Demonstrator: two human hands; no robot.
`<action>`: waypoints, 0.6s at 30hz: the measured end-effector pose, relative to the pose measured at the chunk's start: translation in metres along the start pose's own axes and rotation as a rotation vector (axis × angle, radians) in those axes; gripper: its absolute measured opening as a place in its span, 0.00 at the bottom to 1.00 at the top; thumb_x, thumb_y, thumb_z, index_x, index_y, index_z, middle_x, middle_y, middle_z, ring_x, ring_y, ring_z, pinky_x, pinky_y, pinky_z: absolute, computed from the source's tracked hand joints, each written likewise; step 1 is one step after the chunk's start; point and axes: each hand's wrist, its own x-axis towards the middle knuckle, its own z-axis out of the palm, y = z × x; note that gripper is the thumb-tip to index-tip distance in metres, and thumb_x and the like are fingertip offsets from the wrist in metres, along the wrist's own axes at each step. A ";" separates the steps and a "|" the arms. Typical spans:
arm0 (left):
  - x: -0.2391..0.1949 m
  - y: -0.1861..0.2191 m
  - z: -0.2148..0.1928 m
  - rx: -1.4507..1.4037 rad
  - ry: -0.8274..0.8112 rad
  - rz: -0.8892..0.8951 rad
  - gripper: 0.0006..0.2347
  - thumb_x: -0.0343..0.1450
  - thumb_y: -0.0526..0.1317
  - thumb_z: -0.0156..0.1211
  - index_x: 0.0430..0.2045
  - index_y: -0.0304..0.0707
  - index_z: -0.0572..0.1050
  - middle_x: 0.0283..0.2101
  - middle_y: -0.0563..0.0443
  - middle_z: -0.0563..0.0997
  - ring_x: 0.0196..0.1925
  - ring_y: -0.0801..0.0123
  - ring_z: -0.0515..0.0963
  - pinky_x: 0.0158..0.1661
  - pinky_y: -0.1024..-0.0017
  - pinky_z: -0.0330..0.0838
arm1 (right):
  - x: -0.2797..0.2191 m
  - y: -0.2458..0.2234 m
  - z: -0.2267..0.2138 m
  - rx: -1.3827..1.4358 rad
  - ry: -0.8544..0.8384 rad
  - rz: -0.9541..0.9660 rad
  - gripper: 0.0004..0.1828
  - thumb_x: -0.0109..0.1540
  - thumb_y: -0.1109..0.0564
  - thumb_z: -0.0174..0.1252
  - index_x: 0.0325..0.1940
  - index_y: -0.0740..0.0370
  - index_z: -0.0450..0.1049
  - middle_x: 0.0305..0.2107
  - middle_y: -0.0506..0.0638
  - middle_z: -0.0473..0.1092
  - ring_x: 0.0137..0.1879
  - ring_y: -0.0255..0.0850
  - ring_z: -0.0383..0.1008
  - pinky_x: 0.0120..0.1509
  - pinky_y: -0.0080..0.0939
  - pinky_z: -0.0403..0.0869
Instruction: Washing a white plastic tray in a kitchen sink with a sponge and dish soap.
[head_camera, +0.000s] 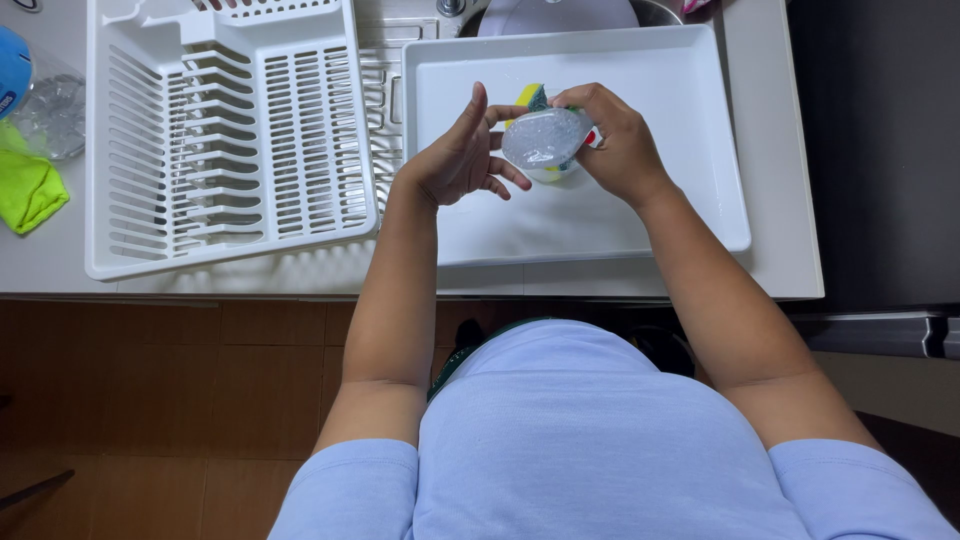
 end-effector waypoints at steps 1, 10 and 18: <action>-0.002 -0.001 -0.001 -0.054 -0.063 -0.043 0.41 0.64 0.70 0.50 0.63 0.35 0.62 0.48 0.41 0.79 0.39 0.59 0.85 0.36 0.64 0.81 | -0.001 -0.003 0.002 -0.062 -0.012 -0.037 0.26 0.57 0.72 0.68 0.56 0.58 0.69 0.52 0.49 0.74 0.62 0.46 0.77 0.67 0.45 0.78; -0.009 -0.027 0.007 0.067 -0.001 -0.176 0.39 0.64 0.46 0.73 0.64 0.22 0.58 0.45 0.38 0.83 0.43 0.59 0.86 0.42 0.59 0.84 | -0.015 -0.006 0.004 -0.142 -0.074 -0.109 0.26 0.58 0.74 0.61 0.57 0.59 0.65 0.64 0.51 0.63 0.71 0.51 0.69 0.71 0.46 0.73; 0.010 -0.049 0.019 0.272 0.016 -0.041 0.41 0.60 0.36 0.76 0.67 0.39 0.55 0.59 0.47 0.74 0.53 0.66 0.81 0.44 0.63 0.83 | -0.011 0.021 0.002 0.552 0.193 0.386 0.15 0.71 0.62 0.56 0.61 0.60 0.64 0.63 0.52 0.63 0.69 0.41 0.72 0.69 0.45 0.78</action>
